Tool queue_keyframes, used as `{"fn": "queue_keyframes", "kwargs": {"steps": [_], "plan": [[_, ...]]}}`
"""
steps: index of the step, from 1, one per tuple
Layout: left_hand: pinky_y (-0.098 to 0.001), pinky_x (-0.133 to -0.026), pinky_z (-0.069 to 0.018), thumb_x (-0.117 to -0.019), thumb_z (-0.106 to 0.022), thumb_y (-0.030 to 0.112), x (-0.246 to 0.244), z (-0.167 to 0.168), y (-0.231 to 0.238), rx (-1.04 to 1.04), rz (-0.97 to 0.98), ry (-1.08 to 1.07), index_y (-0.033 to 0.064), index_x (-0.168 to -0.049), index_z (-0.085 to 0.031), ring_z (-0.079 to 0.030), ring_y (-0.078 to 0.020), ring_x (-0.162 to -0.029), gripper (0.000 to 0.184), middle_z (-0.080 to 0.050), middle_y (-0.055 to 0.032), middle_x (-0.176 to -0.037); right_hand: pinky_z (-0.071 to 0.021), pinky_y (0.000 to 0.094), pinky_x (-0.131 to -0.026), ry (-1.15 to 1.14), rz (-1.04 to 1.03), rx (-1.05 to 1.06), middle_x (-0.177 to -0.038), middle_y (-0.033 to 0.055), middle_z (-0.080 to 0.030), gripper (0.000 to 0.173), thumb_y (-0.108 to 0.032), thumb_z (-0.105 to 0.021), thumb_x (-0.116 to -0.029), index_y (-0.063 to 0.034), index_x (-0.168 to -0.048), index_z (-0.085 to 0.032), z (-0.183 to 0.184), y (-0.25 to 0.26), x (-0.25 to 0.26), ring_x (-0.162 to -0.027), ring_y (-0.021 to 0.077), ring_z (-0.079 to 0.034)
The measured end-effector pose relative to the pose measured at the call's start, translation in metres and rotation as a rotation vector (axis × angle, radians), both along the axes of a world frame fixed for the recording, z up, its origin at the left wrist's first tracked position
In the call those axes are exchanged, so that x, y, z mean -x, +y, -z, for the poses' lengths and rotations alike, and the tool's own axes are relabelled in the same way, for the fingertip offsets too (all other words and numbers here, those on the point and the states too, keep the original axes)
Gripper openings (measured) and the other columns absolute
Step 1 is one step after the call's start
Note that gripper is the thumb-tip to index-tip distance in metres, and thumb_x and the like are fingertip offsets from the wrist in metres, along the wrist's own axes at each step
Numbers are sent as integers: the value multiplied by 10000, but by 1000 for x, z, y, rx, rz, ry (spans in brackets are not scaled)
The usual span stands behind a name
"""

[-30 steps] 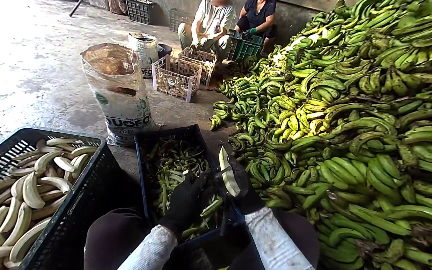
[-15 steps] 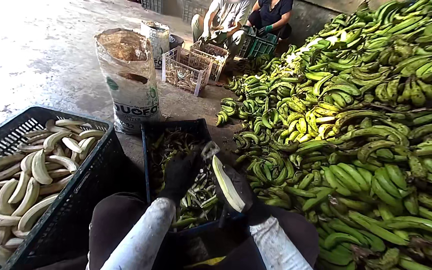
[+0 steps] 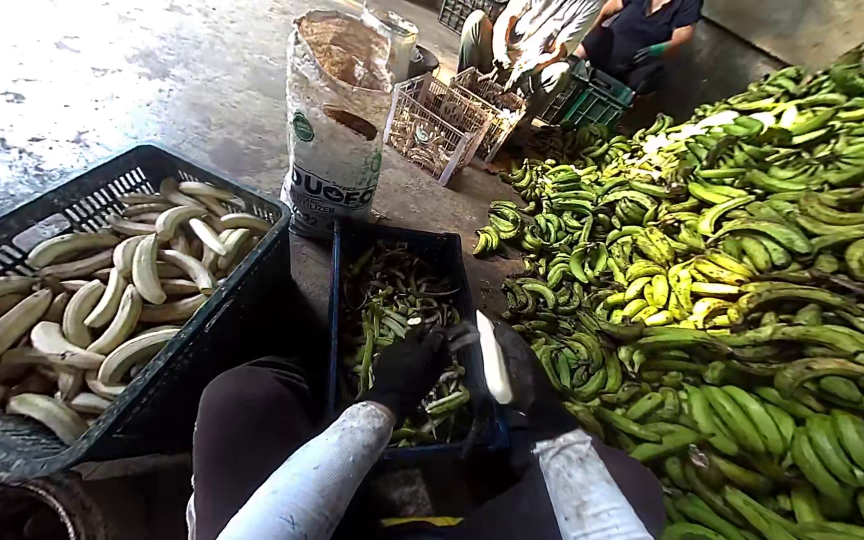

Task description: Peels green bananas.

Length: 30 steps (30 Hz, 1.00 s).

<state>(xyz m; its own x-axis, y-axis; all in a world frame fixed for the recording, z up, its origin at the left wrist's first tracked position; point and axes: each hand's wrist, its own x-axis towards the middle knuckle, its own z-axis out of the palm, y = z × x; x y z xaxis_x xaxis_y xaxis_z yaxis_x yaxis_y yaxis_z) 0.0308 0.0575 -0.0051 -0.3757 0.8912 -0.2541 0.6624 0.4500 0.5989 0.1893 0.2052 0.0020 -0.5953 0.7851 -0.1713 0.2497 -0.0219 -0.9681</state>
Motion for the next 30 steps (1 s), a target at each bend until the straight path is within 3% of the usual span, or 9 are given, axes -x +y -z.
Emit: {"fn": "queue_keyframes", "kwargs": {"steps": [3, 5, 10, 12, 14, 18, 20, 23, 30], "plan": [[-645, -905, -524, -1047, -458, 476, 15, 5, -1, 154, -70, -61, 229, -1474, -522, -611, -457, -1188, 497, -569, -224, -1392, -511, 264, -509, 29, 110, 192, -765, 15, -580, 369, -277, -366, -1098, -82, -1358, -541, -7, -8, 11, -577, 101, -565], [-635, -925, -524, -1048, -466, 454, 15, 13, -7, 140, -79, -167, 207, -1453, -534, -618, -445, -1184, 479, -573, -228, -1376, -511, 261, -471, 72, 101, 345, -712, 8, -560, 306, -276, -369, -1098, -102, -1273, -549, -1, -14, 20, -526, 103, -552], [-593, -969, -514, -1085, -405, 460, 42, 4, -22, -3, -188, -360, 127, -1374, -589, -646, -377, -1151, 478, -651, -204, -1248, -482, 268, -540, -217, 160, 178, -811, 33, -577, 320, -333, -397, -1102, -75, -1188, -567, 50, -15, 33, -627, 110, -552], [-569, -884, -524, -1096, -396, 451, 59, -3, -33, -176, -323, -521, 118, -1346, -589, -663, -338, -1009, 459, -679, -182, -1107, -542, 321, -670, -414, 213, 88, -1016, 103, -657, 374, -323, -427, -1097, -53, -1303, -583, 70, -13, 22, -796, 154, -632], [-511, -863, -541, -1094, -404, 472, 68, -11, -48, -337, -472, -745, 186, -1456, -526, -661, -283, -1000, 476, -674, -150, -1177, -535, 378, -806, -579, 156, 6, -1160, 163, -631, 402, -297, -425, -1100, -32, -1382, -536, 84, -17, 13, -939, 207, -617], [-424, -807, -563, -1070, -411, 548, 69, -14, -63, -524, -646, -1061, 265, -1510, -450, -657, -224, -984, 524, -634, -97, -1280, -493, 519, -972, -858, -204, -156, -1274, 244, -621, 410, -251, -437, -1084, 2, -1387, -549, 100, -42, 36, -1140, 342, -620], [-392, -780, -569, -1063, -417, 560, 68, -8, -62, -546, -649, -1119, 264, -1525, -417, -664, -205, -958, 549, -633, -87, -1276, -455, 534, -1066, -1048, -506, -399, -1379, 174, -594, 401, -220, -486, -1010, -73, -1362, -611, 112, -55, 51, -1293, 335, -554], [-384, -777, -570, -1079, -401, 530, 67, -6, -53, -556, -664, -1145, 235, -1508, -432, -662, -196, -942, 522, -636, -89, -1233, -402, 565, -1111, -1191, -799, -661, -1544, 85, -471, 536, -276, -568, -945, -192, -1473, -531, 123, -76, 58, -1455, 336, -382], [-355, -777, -562, -1118, -392, 364, 74, 8, -34, -650, -840, -1226, 53, -1448, -466, -640, -197, -916, 460, -617, -145, -1140, -417, 611, -1084, -1267, -892, -628, -1468, 165, -540, 773, -324, -666, -942, -247, -1616, -296, 119, -64, 57, -1344, 387, -517]]}}
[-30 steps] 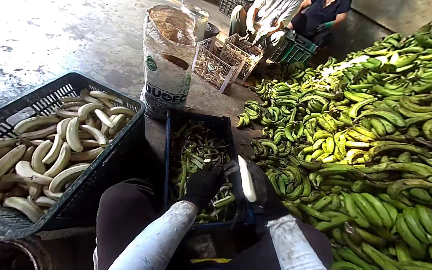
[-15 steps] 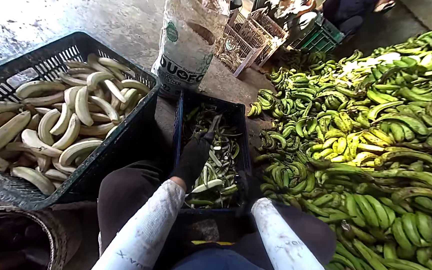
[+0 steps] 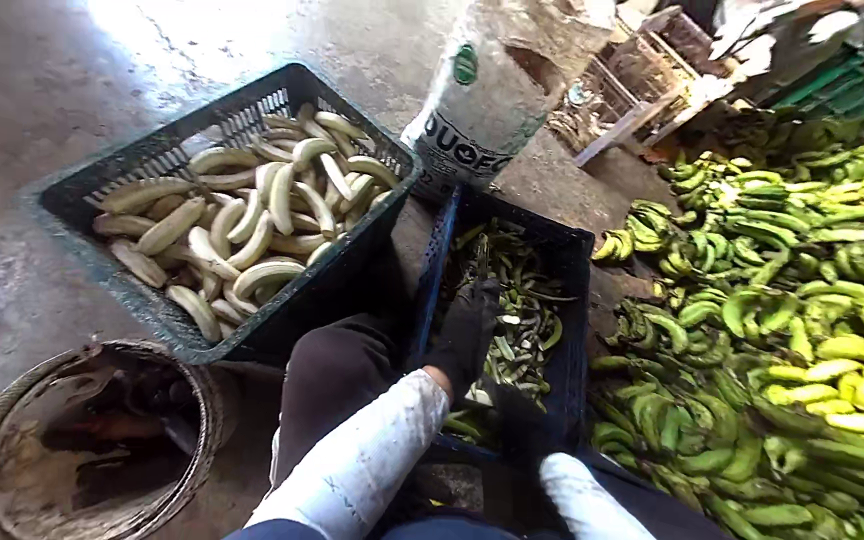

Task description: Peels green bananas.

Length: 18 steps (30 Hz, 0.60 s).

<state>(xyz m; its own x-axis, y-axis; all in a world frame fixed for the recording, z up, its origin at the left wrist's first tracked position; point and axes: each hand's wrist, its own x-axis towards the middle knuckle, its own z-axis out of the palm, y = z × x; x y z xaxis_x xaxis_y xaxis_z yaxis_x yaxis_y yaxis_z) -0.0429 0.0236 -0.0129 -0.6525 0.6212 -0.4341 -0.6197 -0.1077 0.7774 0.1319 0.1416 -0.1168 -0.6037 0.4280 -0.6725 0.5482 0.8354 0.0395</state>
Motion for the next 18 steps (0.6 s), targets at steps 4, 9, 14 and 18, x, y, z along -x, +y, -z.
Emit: {"fn": "queue_keyframes", "kwargs": {"steps": [4, 9, 14, 18], "plan": [[-390, -841, -573, -1121, -372, 378, 10, 8, -1, 87, -124, 11, 56, -1473, -453, -656, -231, -985, 484, -619, -175, -1218, -436, 593, -1089, 178, 270, 310, -1486, 192, -519, 682, -265, -636, -993, -154, -1593, -331, -17, 27, -21, -1316, 367, -551], [-399, -926, -556, -1132, -353, 298, 15, 16, -3, 141, -238, -35, 10, -1495, -414, -620, -254, -1134, 467, -562, -213, -1353, -540, 495, -943, 493, 420, 421, -1325, 196, -617, 548, -171, -603, -988, -75, -1506, -452, -71, 49, 4, -1122, 281, -643], [-411, -1085, -477, -1129, -364, 263, 10, 10, -14, 277, -122, 47, 4, -1525, -396, -550, -271, -1312, 474, -523, -213, -1461, -540, 390, -949, 758, 194, 453, -1393, 132, -581, 644, -324, -594, -946, -111, -1531, -429, -143, 18, 112, -1158, 172, -620], [-397, -984, -493, -1126, -348, 177, 2, -6, -13, 114, -230, -106, -34, -1464, -430, -579, -245, -1140, 407, -567, -222, -1317, -552, 355, -902, 803, 88, 647, -1279, 105, -627, 608, -343, -606, -953, -96, -1489, -464, -183, -75, 201, -1051, 129, -642]]}}
